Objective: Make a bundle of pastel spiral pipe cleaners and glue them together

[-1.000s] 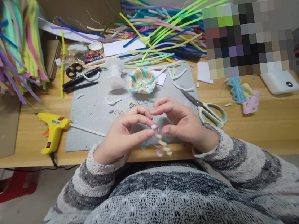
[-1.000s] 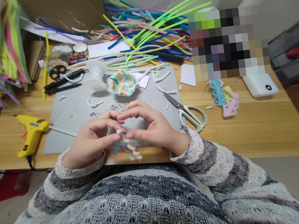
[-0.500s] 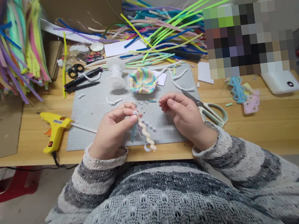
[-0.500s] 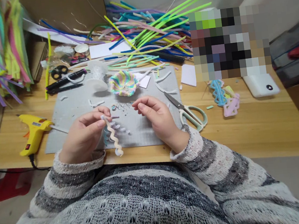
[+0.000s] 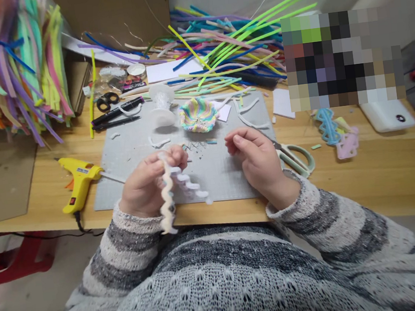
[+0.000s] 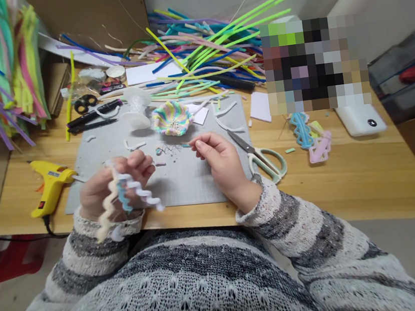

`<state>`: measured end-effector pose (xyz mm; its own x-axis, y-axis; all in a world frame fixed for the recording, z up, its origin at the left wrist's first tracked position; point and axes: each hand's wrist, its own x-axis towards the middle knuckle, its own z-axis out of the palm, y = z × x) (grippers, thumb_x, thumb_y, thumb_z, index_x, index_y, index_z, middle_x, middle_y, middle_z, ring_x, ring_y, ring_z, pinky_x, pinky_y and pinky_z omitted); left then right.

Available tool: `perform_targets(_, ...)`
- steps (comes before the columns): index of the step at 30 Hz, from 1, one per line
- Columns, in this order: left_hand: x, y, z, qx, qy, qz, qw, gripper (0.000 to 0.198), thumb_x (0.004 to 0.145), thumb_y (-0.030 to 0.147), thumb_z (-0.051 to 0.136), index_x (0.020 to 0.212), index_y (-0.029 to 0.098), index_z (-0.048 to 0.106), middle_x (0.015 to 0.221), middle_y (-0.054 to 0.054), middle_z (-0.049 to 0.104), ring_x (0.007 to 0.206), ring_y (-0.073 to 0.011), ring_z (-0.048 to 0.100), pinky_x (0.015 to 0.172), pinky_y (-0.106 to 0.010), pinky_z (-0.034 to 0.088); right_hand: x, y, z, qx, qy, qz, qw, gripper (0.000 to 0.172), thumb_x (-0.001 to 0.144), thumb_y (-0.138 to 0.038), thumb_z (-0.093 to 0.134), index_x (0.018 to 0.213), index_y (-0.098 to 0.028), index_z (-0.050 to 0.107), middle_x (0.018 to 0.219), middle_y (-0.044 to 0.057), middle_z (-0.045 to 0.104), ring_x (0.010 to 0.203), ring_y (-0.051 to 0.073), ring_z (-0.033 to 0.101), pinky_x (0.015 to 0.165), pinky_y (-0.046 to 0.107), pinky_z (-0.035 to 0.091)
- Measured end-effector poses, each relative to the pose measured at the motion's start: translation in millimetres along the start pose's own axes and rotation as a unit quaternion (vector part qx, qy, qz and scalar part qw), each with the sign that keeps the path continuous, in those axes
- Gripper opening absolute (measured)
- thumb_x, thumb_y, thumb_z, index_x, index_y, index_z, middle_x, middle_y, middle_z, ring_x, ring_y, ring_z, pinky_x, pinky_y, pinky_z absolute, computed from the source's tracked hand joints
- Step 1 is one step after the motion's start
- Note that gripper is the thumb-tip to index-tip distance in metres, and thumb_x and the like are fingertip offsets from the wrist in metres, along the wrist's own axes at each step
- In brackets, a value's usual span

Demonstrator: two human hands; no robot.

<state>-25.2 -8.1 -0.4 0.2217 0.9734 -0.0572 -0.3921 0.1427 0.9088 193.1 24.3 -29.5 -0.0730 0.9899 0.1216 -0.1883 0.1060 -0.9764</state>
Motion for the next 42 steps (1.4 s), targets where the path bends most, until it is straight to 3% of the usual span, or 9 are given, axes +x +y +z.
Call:
perform_targets(5, -1, -5, -12.6, 0.068, 0.065, 0.097, 0.991, 0.047, 0.064, 0.073, 0.058, 0.062, 0.026, 0.054, 0.084, -0.006, 0.049, 0.078, -0.0197, 0.050, 0.074, -0.043, 0.051, 6, 3, -4, -0.015, 0.112, -0.023, 0.993, 0.010, 0.084, -0.031, 0.056, 0.083, -0.023, 0.063, 0.073, -0.002, 0.055, 0.062, 0.011, 0.049, 0.060, 0.025, 0.041)
perform_targets(7, -2, -5, -14.2, 0.082, 0.077, 0.125, 0.986, 0.049, 0.067, 0.076, 0.052, 0.064, 0.027, 0.053, 0.081, -0.006, 0.046, 0.075, -0.0199, 0.048, 0.069, -0.042, 0.049, 10, 4, -6, -0.043, 0.120, -0.019, 0.992, 0.011, 0.085, -0.031, 0.053, 0.082, -0.023, 0.060, 0.072, -0.002, 0.054, 0.061, 0.011, 0.048, 0.060, 0.026, 0.041)
perform_targets(10, -3, -1, -12.2, 0.011, 0.065, 0.132, 0.989, 0.039, 0.066, 0.064, 0.065, 0.061, 0.027, 0.055, 0.078, -0.005, 0.043, 0.072, -0.0177, 0.045, 0.063, -0.036, 0.046, 16, 4, -7, -0.192, 0.027, -0.046, 0.980, 0.005, 0.082, -0.025, 0.057, 0.081, -0.022, 0.061, 0.078, 0.000, 0.059, 0.070, 0.015, 0.053, 0.069, 0.031, 0.044)
perform_targets(14, -3, 6, -3.9, -0.072, 0.051, 0.048, 0.995, 0.019, 0.065, 0.040, 0.077, 0.065, 0.024, 0.066, 0.082, -0.003, 0.049, 0.073, -0.0140, 0.048, 0.062, -0.028, 0.045, 21, 7, -6, -0.406, -0.089, -0.099, 0.904, 0.008, 0.079, -0.019, 0.061, 0.086, -0.021, 0.065, 0.095, 0.006, 0.063, 0.096, 0.024, 0.057, 0.089, 0.041, 0.042)
perform_targets(23, -1, 9, 4.4, -0.078, 0.114, -0.075, 0.988, 0.029, 0.055, 0.035, 0.085, 0.073, 0.017, 0.072, 0.076, -0.001, 0.061, 0.063, -0.0107, 0.051, 0.051, -0.023, 0.039, 26, 16, 2, -0.510, -0.095, -0.085, 0.850, 0.007, 0.083, -0.020, 0.059, 0.086, -0.021, 0.066, 0.100, 0.008, 0.063, 0.102, 0.028, 0.055, 0.091, 0.043, 0.040)
perform_targets(27, 0, 2, 4.0, -0.030, 0.152, -0.034, 0.987, 0.023, 0.060, 0.031, 0.082, 0.076, 0.018, 0.071, 0.074, 0.000, 0.063, 0.061, -0.0101, 0.052, 0.059, -0.025, 0.043, 27, 16, 4, -0.526, -0.090, -0.084, 0.842, 0.005, 0.083, -0.021, 0.060, 0.081, -0.021, 0.064, 0.097, 0.008, 0.062, 0.098, 0.027, 0.055, 0.087, 0.041, 0.040)
perform_targets(31, 1, -6, 3.7, 0.050, 0.199, 0.043, 0.978, 0.014, 0.061, 0.025, 0.081, 0.069, 0.019, 0.070, 0.086, -0.001, 0.064, 0.076, -0.0125, 0.058, 0.073, -0.026, 0.047, 27, 16, 6, -0.544, -0.092, -0.082, 0.830, 0.005, 0.084, -0.021, 0.060, 0.079, -0.021, 0.062, 0.098, 0.009, 0.062, 0.098, 0.029, 0.054, 0.085, 0.042, 0.040)
perform_targets(36, 0, -7, 2.6, 0.090, 0.172, 0.091, 0.977, 0.006, 0.065, 0.021, 0.077, 0.067, 0.021, 0.071, 0.086, -0.001, 0.062, 0.083, -0.0133, 0.057, 0.080, -0.027, 0.046, 23, 8, 4, -0.515, -0.102, -0.087, 0.847, 0.007, 0.086, -0.017, 0.056, 0.081, -0.020, 0.059, 0.094, 0.008, 0.065, 0.095, 0.028, 0.057, 0.086, 0.043, 0.037)
perform_targets(42, -1, -5, 5.0, 0.091, 0.148, 0.086, 0.981, 0.003, 0.067, 0.021, 0.074, 0.068, 0.021, 0.071, 0.083, -0.002, 0.061, 0.084, -0.0150, 0.057, 0.080, -0.029, 0.046, 23, -13, -10, -0.349, -0.096, -0.109, 0.926, 0.003, 0.082, -0.018, 0.061, 0.081, -0.020, 0.063, 0.078, 0.002, 0.066, 0.077, 0.018, 0.059, 0.078, 0.035, 0.043)
